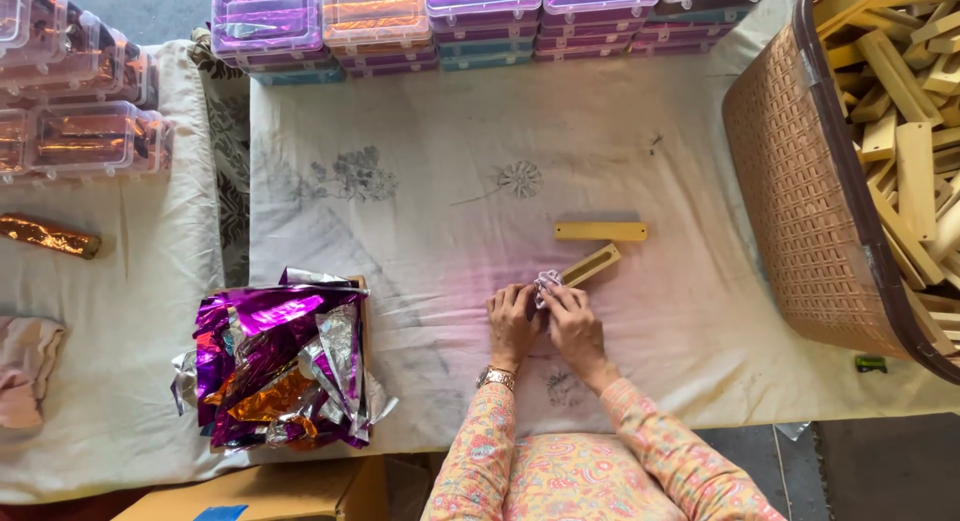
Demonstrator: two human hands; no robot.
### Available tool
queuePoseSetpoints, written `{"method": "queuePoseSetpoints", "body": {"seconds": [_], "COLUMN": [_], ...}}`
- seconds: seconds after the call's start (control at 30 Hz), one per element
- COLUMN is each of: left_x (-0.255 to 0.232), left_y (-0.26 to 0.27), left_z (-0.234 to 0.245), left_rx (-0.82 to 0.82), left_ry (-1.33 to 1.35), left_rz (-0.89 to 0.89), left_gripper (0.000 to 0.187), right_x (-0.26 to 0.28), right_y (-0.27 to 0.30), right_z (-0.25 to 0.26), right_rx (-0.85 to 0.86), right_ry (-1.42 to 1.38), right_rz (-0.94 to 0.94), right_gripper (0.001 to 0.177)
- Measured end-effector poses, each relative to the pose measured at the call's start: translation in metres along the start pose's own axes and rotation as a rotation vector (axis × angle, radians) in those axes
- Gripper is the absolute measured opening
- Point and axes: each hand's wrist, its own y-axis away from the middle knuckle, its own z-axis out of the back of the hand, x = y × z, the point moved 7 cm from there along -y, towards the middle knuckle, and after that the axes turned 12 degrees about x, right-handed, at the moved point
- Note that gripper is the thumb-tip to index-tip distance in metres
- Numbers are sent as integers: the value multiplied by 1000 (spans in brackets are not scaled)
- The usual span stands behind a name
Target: Cleaning and polishing wooden blocks or handles with a cloth and sanding tool.
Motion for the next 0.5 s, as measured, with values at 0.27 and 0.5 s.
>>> {"method": "queuePoseSetpoints", "body": {"seconds": [0.27, 0.5], "left_x": [-8, 1], "left_y": [-1, 2], "left_z": [7, -2], "left_rx": [-13, 12], "left_ry": [11, -26], "left_rz": [-2, 15], "left_gripper": [42, 43], "right_x": [-100, -5], "right_y": [-12, 0], "right_z": [9, -7], "right_rx": [-14, -27], "right_ry": [142, 57], "right_rz": [-151, -35], "right_gripper": [35, 39]}}
